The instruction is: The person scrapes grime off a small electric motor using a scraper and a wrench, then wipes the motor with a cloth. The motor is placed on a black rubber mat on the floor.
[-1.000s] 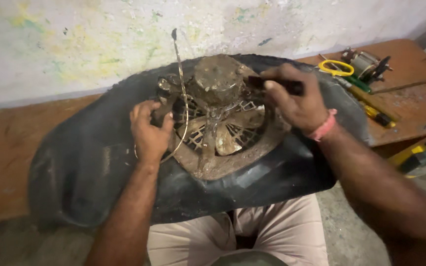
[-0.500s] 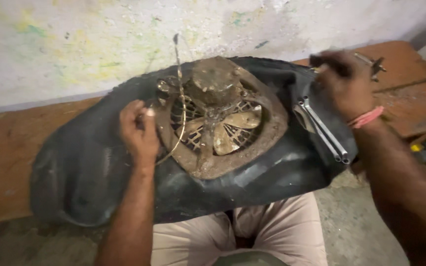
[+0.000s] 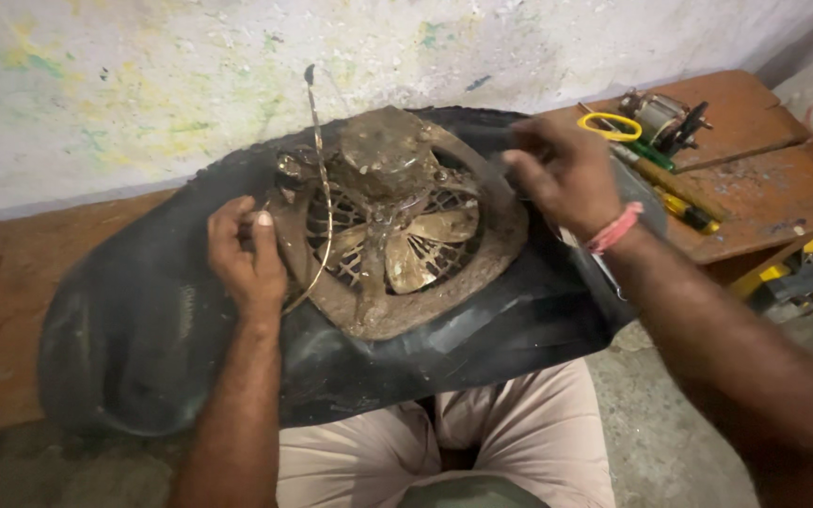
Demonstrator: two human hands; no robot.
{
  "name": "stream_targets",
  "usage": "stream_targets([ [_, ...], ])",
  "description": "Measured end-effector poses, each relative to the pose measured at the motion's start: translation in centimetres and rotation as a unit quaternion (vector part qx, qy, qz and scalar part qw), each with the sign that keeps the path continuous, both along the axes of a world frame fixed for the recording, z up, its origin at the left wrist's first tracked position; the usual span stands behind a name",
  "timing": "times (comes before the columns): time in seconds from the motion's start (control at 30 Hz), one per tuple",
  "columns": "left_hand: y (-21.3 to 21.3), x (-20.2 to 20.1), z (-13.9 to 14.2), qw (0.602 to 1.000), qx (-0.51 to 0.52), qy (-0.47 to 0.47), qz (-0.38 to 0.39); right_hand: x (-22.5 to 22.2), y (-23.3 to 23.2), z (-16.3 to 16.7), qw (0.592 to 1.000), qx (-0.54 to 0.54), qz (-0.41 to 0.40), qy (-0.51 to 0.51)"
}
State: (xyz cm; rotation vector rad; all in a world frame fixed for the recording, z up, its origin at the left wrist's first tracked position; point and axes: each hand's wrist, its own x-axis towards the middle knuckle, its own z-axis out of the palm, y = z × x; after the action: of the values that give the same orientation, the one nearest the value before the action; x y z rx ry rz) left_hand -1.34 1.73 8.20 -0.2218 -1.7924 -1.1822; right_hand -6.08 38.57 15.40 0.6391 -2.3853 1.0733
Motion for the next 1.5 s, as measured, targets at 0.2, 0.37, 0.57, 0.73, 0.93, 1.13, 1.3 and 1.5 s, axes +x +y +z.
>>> stream_targets([
  [0.2, 0.0, -0.1, 0.0, 1.000, -0.005, -0.023, 0.005, -0.2, -5.4, 1.2, 0.989, 0.139, 0.013, 0.053],
  [0.37, 0.0, -0.4, 0.0, 0.999, 0.001, -0.037, 0.005, -1.0, -6.1, 1.4, 0.976, 0.189, 0.035, 0.105],
  [0.57, 0.0, -0.5, -0.1, 0.999, 0.006, -0.040, -0.003, -1.8, -6.0, 1.5, 0.953, 0.240, 0.073, 0.171],
  [0.73, -0.1, -0.4, -0.1, 0.999, 0.007, -0.051, -0.008, -2.1, -6.2, 1.1, 0.954, 0.229, 0.020, 0.192],
  [0.93, -0.2, -0.7, -0.9, 1.000, -0.010, -0.020, -0.006, -3.1, -3.9, 1.0, 0.993, -0.098, 0.072, 0.007],
  [1.13, -0.7, -0.8, -1.6, 0.999, -0.005, -0.040, -0.007, -0.7, -5.1, -2.1, 0.916, -0.357, 0.156, -0.093],
  [1.3, 1.1, 2.0, 1.6, 0.994, -0.080, 0.071, 0.012, -0.3, -5.0, 1.0, 0.780, -0.521, 0.313, -0.148],
  [1.5, 4.5, 4.8, 3.6, 0.990, 0.042, 0.042, -0.128, 3.4, -11.2, 3.7, 0.826, -0.308, 0.437, -0.180],
])
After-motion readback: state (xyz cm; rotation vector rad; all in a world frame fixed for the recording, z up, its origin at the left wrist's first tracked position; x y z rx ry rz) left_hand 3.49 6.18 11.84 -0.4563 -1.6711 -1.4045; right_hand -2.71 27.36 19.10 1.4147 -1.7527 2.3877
